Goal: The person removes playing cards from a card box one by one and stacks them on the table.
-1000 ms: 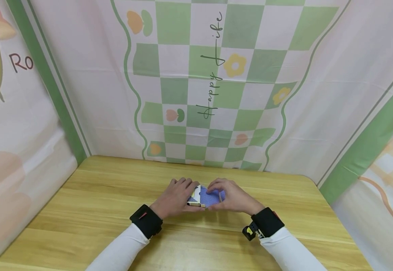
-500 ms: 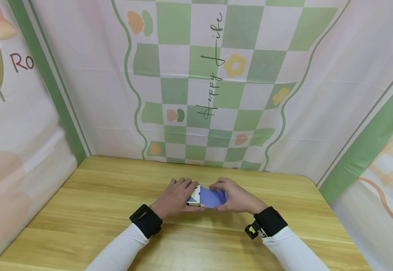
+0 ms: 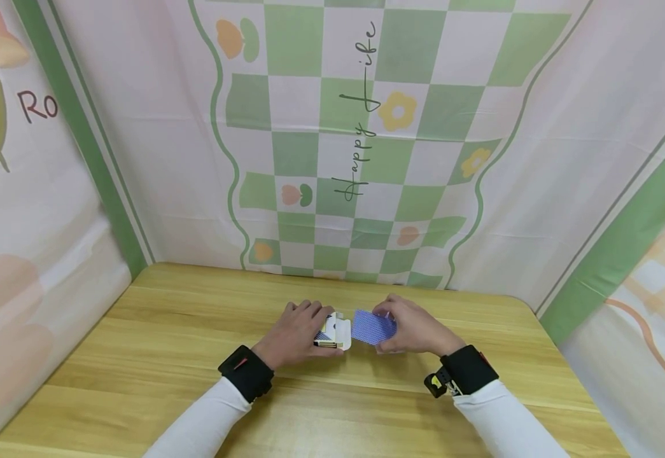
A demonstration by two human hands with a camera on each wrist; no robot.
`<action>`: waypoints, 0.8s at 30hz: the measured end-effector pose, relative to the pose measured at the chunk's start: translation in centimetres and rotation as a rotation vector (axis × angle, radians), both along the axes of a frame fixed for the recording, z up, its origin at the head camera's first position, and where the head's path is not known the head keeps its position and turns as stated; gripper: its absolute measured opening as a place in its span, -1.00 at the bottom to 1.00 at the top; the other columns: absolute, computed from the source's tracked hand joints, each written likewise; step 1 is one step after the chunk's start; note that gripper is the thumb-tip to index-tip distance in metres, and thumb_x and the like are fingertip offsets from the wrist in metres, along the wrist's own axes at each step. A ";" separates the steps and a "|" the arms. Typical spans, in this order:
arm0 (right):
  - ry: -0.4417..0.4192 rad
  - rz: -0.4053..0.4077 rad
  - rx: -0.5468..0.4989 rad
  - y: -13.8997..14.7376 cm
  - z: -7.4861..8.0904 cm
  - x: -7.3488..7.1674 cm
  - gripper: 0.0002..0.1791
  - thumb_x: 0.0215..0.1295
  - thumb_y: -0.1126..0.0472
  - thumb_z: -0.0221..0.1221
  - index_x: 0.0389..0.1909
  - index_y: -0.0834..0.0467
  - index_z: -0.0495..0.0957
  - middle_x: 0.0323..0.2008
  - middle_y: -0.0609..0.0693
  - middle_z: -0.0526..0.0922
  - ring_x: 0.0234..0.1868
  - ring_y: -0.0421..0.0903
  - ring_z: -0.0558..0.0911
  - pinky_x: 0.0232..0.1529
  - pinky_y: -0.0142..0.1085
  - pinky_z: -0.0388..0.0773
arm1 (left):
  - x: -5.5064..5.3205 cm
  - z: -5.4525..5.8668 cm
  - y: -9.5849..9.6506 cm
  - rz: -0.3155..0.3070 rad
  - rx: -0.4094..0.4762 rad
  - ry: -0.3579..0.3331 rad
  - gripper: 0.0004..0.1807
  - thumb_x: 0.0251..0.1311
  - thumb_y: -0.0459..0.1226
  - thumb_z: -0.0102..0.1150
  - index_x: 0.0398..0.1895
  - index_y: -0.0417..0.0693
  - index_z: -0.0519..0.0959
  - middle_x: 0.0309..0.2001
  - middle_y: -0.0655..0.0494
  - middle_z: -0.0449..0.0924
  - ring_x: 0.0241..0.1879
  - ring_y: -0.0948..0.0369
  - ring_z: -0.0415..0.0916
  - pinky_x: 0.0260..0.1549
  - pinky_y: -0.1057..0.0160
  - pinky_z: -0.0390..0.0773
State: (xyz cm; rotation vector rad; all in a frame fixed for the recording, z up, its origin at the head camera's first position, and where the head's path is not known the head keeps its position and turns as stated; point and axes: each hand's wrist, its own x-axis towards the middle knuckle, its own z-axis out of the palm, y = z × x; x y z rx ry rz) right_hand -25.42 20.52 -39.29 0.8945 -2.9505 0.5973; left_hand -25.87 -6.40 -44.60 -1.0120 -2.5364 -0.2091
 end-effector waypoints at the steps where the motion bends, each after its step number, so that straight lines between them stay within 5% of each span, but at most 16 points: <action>1: 0.013 -0.013 0.008 0.1 0.0 -0.1 -0.31 -0.28 -0.01 0.43 -0.02 0.15 0.50 -0.17 -0.06 0.44 -0.19 -0.10 0.45 -0.28 -0.33 0.43 | 0.0 0.0 0.0 0.002 -0.001 0.000 -0.11 -0.06 0.45 -0.11 0.16 0.03 0.36 -0.08 0.11 0.45 -0.09 0.17 0.36 -0.18 0.05 0.34; 24: 0.022 -0.336 0.071 0.7 -1.6 -0.9 -0.28 -0.24 -0.14 0.40 -0.11 0.28 0.53 -0.30 0.04 0.50 -0.32 -0.10 0.45 -0.33 -0.23 0.39 | -0.1 -0.3 -0.1 0.012 0.015 0.007 -0.14 -0.03 0.44 -0.11 0.15 0.01 0.37 -0.08 0.11 0.44 -0.12 0.16 0.37 -0.22 0.04 0.34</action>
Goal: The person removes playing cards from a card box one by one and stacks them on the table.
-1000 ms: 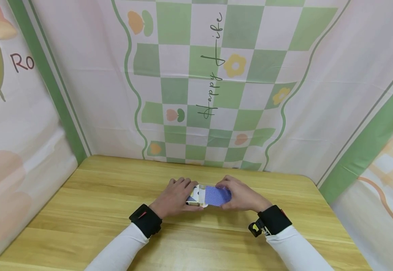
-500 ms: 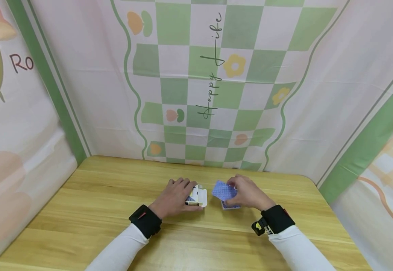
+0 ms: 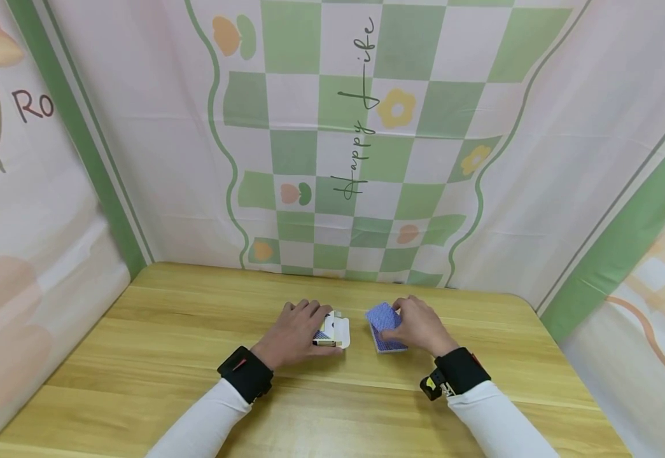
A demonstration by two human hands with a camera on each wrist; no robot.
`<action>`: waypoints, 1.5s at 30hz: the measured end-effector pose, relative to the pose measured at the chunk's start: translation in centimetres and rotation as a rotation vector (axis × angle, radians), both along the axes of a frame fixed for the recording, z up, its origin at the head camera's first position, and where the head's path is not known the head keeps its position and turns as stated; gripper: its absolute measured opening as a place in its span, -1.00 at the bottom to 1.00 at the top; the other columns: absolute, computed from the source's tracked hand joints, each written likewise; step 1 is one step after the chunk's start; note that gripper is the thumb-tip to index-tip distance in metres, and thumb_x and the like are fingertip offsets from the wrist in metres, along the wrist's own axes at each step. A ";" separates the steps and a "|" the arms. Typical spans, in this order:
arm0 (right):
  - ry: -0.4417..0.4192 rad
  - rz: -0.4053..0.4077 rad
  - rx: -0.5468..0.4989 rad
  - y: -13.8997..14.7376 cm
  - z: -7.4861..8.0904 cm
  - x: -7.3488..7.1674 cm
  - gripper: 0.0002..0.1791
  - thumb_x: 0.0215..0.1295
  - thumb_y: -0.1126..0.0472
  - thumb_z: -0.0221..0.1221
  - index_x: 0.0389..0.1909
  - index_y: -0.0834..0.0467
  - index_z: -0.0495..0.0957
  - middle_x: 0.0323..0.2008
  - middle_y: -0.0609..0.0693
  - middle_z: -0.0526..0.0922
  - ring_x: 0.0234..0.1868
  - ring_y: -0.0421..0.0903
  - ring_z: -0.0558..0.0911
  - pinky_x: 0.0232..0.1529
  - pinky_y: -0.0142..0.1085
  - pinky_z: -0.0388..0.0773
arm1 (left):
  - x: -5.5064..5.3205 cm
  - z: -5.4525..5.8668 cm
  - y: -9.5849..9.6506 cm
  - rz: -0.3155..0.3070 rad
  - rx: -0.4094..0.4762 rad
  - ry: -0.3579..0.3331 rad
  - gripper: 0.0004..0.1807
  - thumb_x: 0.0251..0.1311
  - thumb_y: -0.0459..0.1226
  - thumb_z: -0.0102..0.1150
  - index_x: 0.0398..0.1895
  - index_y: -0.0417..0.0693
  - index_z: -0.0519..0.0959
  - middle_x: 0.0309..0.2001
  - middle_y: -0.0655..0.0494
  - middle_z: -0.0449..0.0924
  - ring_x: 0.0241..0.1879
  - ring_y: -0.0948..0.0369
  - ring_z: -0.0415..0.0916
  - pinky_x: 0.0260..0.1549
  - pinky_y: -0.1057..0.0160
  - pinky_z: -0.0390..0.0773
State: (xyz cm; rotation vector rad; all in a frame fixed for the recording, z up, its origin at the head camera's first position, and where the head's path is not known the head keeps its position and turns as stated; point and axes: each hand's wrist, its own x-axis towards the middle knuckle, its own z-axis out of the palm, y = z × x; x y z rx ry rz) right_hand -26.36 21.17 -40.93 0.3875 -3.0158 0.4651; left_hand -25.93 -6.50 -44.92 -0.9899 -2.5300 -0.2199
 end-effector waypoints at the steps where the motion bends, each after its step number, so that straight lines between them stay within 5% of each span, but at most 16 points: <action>1: -0.004 -0.021 0.002 0.0 -0.1 0.0 -0.28 -0.23 -0.15 0.39 -0.11 0.30 0.52 -0.29 0.06 0.51 -0.31 -0.10 0.45 -0.32 -0.22 0.39 | 0.0 0.0 0.0 0.005 0.002 -0.010 -0.13 -0.04 0.43 -0.11 0.16 0.01 0.37 -0.06 0.10 0.45 -0.10 0.15 0.37 -0.21 0.03 0.33; 7: -0.003 -0.142 -0.037 -0.4 -0.7 0.4 -0.28 -0.19 -0.15 0.36 -0.15 0.35 0.50 -0.31 0.08 0.52 -0.31 -0.05 0.47 -0.35 -0.20 0.40 | -0.1 -0.2 -0.1 0.073 0.011 -0.062 -0.12 -0.01 0.43 -0.14 0.19 0.01 0.33 0.02 0.04 0.44 -0.01 0.09 0.37 -0.14 0.00 0.31; 18: -0.050 -0.224 -0.058 -1.4 -1.4 0.5 -0.43 -0.22 -0.17 0.38 -0.46 0.25 0.45 -0.53 0.04 0.44 -0.51 -0.06 0.44 -0.57 -0.27 0.34 | -0.3 -0.3 -0.2 0.129 0.013 -0.011 -0.14 -0.03 0.43 -0.11 0.15 0.02 0.36 0.01 0.02 0.45 0.01 0.05 0.39 -0.16 -0.01 0.32; 45: -0.088 -0.260 -0.041 -1.8 -1.8 0.3 -0.34 -0.23 -0.19 0.38 -0.38 0.32 0.46 -0.51 0.08 0.45 -0.52 -0.05 0.47 -0.57 -0.26 0.37 | -0.1 -0.3 -0.3 0.128 0.034 -0.033 -0.13 -0.06 0.42 -0.05 0.17 0.02 0.36 0.00 0.00 0.46 0.00 0.05 0.39 -0.18 0.00 0.31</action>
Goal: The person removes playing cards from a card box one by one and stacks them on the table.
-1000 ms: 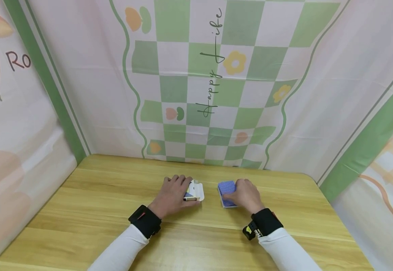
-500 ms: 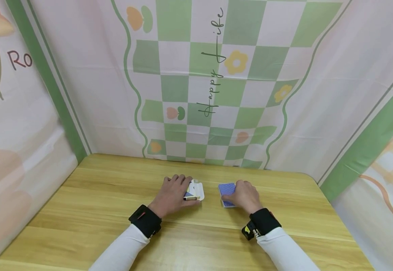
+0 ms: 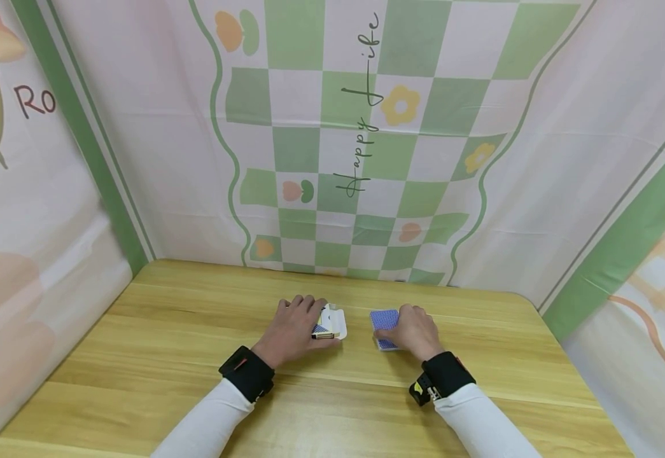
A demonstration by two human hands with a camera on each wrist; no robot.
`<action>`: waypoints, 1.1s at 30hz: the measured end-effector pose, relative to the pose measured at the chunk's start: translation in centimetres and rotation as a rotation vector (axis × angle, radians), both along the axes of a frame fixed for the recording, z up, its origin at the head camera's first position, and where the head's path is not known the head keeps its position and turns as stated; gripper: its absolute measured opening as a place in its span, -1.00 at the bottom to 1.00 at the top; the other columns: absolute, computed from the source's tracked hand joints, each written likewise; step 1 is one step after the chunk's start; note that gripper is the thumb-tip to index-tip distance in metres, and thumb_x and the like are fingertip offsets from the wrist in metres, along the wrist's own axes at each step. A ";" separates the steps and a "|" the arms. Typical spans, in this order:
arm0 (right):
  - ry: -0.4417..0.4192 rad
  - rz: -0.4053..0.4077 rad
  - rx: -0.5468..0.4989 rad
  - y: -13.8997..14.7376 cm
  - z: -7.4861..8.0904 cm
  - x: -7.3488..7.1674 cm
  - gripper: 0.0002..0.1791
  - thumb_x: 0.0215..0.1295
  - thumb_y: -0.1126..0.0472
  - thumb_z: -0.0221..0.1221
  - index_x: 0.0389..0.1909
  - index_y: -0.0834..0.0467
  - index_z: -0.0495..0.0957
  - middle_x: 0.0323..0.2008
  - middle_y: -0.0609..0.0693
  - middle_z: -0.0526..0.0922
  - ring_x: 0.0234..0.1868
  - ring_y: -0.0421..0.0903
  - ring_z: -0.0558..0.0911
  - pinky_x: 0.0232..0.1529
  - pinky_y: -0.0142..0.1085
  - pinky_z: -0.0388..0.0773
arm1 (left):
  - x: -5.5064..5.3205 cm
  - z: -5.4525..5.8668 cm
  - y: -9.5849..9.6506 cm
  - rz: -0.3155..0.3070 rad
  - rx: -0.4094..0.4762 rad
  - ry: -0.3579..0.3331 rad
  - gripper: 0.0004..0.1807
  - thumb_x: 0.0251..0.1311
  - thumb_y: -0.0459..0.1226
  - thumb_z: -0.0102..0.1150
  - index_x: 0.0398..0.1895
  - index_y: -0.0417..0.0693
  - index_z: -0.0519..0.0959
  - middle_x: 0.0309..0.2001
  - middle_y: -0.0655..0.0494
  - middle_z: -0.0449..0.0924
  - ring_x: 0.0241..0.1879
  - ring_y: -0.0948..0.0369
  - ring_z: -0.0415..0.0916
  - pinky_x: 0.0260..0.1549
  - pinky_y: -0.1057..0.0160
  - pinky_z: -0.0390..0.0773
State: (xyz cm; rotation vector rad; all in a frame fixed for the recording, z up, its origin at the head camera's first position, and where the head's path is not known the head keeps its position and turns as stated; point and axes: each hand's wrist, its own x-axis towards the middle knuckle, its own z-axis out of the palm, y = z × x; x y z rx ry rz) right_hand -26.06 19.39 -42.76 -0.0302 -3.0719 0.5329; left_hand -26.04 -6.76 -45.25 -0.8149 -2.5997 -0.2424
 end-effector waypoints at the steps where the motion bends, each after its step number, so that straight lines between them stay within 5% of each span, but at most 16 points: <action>1: -0.001 -0.001 0.001 0.0 0.0 0.0 -0.34 -0.23 -0.19 0.38 -0.38 0.32 0.46 -0.51 0.08 0.45 -0.52 -0.05 0.46 -0.57 -0.26 0.37 | 0.0 0.0 0.0 0.000 0.000 -0.001 -0.13 -0.06 0.42 -0.05 0.17 0.02 0.36 0.00 0.00 0.46 0.00 0.05 0.39 -0.18 0.00 0.31; 33: -0.021 0.011 0.018 0.1 -0.4 0.0 -0.30 -0.23 -0.20 0.38 -0.32 0.33 0.44 -0.50 0.08 0.47 -0.51 -0.05 0.46 -0.53 -0.26 0.39 | 0.0 -0.1 -0.1 -0.007 0.012 0.006 -0.15 -0.05 0.40 -0.03 0.15 0.01 0.38 0.00 0.00 0.46 -0.01 0.05 0.39 -0.18 0.00 0.31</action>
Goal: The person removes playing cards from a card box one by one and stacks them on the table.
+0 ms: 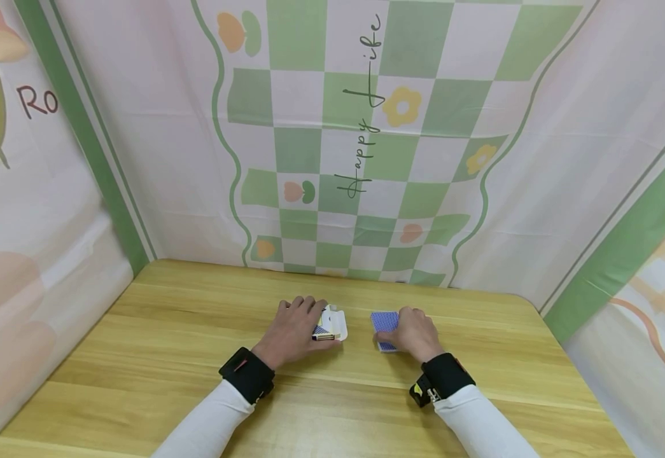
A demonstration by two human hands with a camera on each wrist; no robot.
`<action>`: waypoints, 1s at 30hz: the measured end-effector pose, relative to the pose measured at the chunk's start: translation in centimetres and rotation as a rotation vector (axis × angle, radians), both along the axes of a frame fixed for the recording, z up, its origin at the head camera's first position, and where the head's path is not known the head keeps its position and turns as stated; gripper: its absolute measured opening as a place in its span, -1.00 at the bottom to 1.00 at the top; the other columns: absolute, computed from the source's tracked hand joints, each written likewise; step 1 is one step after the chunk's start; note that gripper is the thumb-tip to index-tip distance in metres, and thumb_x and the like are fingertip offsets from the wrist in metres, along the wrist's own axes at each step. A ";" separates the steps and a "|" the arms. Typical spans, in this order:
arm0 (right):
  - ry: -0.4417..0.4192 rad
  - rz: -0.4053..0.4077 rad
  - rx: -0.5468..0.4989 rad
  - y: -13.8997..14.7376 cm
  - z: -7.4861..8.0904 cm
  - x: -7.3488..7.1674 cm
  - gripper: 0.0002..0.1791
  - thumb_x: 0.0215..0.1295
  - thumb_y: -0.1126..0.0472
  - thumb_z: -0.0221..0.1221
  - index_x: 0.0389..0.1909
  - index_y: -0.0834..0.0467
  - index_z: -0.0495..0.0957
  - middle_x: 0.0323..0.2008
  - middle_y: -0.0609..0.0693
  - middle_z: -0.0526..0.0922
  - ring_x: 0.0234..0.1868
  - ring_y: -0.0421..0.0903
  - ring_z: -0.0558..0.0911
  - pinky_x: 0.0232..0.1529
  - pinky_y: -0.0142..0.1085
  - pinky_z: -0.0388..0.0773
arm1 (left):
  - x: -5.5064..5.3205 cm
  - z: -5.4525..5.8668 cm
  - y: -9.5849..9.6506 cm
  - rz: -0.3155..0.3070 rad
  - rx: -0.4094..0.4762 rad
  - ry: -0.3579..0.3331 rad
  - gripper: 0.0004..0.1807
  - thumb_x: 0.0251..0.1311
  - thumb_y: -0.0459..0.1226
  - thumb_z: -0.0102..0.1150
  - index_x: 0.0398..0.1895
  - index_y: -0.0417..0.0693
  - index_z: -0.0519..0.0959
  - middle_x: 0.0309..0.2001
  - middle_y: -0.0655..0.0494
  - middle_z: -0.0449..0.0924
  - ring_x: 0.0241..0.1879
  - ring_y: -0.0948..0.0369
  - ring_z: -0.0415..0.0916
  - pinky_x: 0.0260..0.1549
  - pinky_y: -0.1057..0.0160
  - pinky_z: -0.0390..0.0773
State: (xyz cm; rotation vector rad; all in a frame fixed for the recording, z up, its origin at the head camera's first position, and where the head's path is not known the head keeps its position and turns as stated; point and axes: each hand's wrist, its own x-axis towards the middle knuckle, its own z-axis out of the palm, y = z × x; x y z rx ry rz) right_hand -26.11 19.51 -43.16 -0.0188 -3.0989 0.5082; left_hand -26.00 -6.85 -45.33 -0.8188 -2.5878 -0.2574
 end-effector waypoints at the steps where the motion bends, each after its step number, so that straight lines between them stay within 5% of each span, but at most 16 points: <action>1: 0.000 0.001 -0.002 0.0 0.0 0.0 -0.30 -0.23 -0.20 0.38 -0.32 0.34 0.44 -0.51 0.08 0.47 -0.51 -0.05 0.46 -0.53 -0.26 0.39 | 0.0 0.0 0.0 0.000 0.002 -0.001 -0.15 -0.06 0.40 -0.02 0.15 0.00 0.38 -0.01 0.00 0.46 -0.01 0.05 0.39 -0.18 0.00 0.31; 24: -0.020 -0.006 -0.010 0.1 0.3 -0.1 -0.26 -0.25 -0.26 0.36 -0.32 0.31 0.42 -0.50 0.06 0.45 -0.50 -0.05 0.45 -0.53 -0.27 0.38 | 0.0 -0.1 -0.1 -0.009 0.012 0.010 -0.16 -0.05 0.41 -0.04 0.14 0.02 0.37 -0.02 0.00 0.46 -0.02 0.05 0.40 -0.19 0.00 0.32; 30: 0.059 0.007 -0.013 0.0 0.9 0.2 -0.37 -0.16 -0.22 0.33 -0.33 0.27 0.49 -0.45 0.06 0.49 -0.47 -0.06 0.45 -0.54 -0.26 0.35 | 0.0 0.0 -0.1 -0.009 0.013 0.000 -0.15 -0.04 0.41 -0.05 0.15 0.01 0.36 0.00 -0.01 0.46 -0.01 0.04 0.39 -0.18 -0.01 0.32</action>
